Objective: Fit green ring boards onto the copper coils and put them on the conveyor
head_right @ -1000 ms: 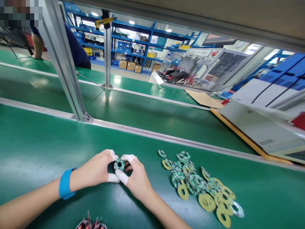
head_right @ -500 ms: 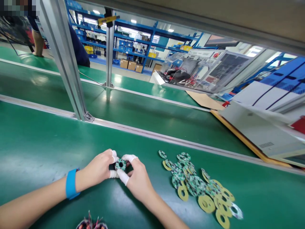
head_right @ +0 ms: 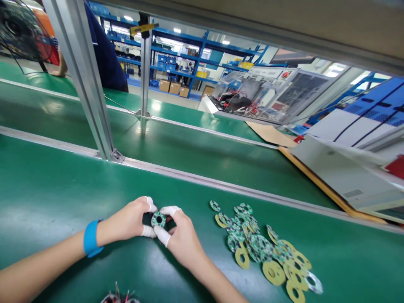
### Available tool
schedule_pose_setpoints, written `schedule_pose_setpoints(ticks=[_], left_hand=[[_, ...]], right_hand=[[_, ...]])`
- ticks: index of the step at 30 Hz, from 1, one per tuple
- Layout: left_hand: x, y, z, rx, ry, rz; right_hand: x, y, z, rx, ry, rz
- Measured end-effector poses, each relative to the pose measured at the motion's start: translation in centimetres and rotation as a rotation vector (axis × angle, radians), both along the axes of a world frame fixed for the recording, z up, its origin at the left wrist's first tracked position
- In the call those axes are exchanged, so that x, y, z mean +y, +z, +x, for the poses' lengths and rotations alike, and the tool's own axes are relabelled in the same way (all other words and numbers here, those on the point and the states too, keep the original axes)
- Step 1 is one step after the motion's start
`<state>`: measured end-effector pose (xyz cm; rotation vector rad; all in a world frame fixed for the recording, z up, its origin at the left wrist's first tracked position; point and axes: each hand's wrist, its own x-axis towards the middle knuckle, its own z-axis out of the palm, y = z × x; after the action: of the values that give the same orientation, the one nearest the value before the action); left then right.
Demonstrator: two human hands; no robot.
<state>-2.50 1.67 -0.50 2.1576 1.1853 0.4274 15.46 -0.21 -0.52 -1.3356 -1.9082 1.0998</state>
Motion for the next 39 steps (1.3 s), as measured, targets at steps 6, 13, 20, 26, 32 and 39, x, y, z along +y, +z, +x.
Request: schedule_pose_setpoints(ticks=[6, 13, 20, 26, 32, 39], left_hand=[[0.8, 0.7, -1.0, -0.251, 0.004, -0.191], [-0.4, 0.6, -0.1, -0.14, 0.031, -0.141], [-1.4, -0.3, 1.5, 0.092, 0.093, -0.017], [-0.9, 0.2, 0.8, 0.058, 0.095, -0.034], [1.3, 0.5, -0.8, -0.417, 0.043, -0.606], [2.0, 0.4, 0.0, -0.531, 0.266, -0.829]], right_hand=[[-0.4, -0.1, 0.0, -0.03, -0.018, 0.019], [-0.6, 0.1, -0.2, -0.044, -0.008, 0.078], [-0.6, -0.5, -0.2, -0.001, 0.019, 0.134], [-0.1, -0.5, 0.0, -0.001, 0.041, 0.172], [-0.1, -0.3, -0.1, 0.024, 0.055, 0.152], [-0.1, -0.3, 0.1, 0.031, 0.076, 0.156]])
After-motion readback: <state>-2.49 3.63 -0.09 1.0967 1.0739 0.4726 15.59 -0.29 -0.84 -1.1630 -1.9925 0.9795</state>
